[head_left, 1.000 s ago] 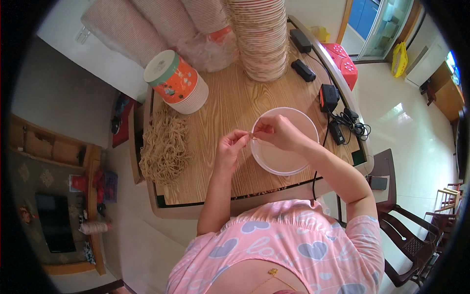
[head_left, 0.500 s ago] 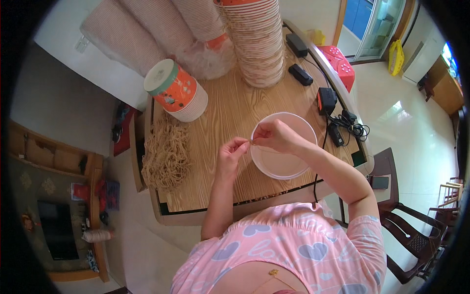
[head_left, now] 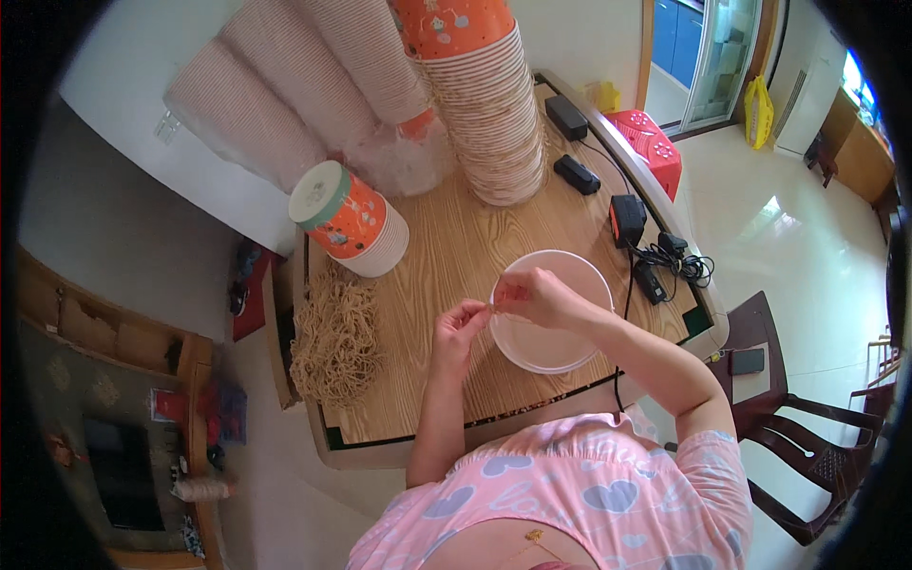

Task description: Threading a piece of string through pre-punched holes in paper cups and stacking them.

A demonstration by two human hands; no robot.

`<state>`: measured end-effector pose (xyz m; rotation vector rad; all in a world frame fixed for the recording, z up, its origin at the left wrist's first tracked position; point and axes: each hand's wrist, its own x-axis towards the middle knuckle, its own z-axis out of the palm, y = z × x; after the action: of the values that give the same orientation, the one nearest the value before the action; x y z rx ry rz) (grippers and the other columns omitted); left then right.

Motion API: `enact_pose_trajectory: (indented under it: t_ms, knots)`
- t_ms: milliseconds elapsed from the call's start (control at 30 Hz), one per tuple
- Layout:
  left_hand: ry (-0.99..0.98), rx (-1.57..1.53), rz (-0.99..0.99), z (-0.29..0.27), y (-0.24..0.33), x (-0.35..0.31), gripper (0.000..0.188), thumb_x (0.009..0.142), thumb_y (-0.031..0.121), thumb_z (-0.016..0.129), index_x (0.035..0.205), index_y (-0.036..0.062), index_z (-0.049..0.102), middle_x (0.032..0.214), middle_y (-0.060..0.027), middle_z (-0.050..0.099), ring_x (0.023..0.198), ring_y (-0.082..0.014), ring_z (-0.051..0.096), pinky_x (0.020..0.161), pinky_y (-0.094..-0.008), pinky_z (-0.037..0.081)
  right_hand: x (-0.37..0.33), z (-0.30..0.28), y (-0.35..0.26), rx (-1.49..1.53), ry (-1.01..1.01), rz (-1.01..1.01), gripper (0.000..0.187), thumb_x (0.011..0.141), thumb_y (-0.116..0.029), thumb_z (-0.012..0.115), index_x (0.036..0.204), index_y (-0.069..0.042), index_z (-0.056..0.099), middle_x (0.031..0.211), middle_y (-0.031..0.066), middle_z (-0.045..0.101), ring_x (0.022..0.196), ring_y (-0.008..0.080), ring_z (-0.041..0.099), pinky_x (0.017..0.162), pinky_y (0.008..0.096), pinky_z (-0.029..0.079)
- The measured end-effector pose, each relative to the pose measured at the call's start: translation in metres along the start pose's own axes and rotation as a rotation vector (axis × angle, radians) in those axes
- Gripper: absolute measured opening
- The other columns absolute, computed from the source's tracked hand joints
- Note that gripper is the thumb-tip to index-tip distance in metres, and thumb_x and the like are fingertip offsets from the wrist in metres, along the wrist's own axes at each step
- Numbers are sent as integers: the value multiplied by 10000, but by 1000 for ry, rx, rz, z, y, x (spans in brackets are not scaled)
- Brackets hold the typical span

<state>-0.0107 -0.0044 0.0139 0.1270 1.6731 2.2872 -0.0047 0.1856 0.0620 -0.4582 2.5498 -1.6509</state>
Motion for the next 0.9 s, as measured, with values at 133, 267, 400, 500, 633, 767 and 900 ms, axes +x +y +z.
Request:
enact_pose_trajectory:
  t_ms: [133,267,400,500,633,767,900]
  knots:
    - [-22,-14,7,-1,-3,1,85,808,10,632,889,29,647,836,-17,634,753,-99,588,703,-226,470,-3,3,1,-23,2,61,111,797,-133,641,856,-41,625,736,102,638,663,190,590,623,325,471]
    - [-23,4,35,-1,-1,2,91,804,-2,633,890,25,646,840,-22,633,757,-101,592,710,-230,477,-6,4,-7,-27,18,67,109,797,-128,640,857,-38,626,736,101,637,667,188,595,627,323,474]
    - [-49,4,65,-2,-2,0,94,813,8,633,905,21,645,856,-38,642,767,-115,604,721,-244,490,-12,5,-11,8,54,94,127,790,-152,637,861,-47,629,756,111,642,709,224,616,646,345,484]
    - [-59,-42,42,-4,-6,1,96,823,18,626,917,21,644,868,-47,647,778,-126,609,729,-254,494,-13,11,-7,25,73,119,144,787,-175,630,865,-53,631,779,129,648,744,266,634,659,369,492]
    - [-41,-99,16,-5,-5,-1,84,838,23,609,917,34,638,865,-49,649,781,-134,610,741,-273,498,-16,17,-10,39,85,136,140,792,-164,629,864,-44,632,793,128,653,753,258,638,669,365,493]
    - [-51,-112,29,-3,-4,-2,68,839,20,608,901,39,629,855,-49,646,777,-132,608,743,-286,502,-17,17,-12,58,97,136,143,789,-162,635,862,-39,634,795,130,656,753,262,641,677,364,496]
    - [-43,-131,77,-5,-5,-1,64,829,11,622,890,31,622,843,-51,645,757,-127,608,735,-269,503,-17,21,-9,64,118,125,139,787,-160,641,856,-39,636,789,129,656,749,262,642,678,363,497]
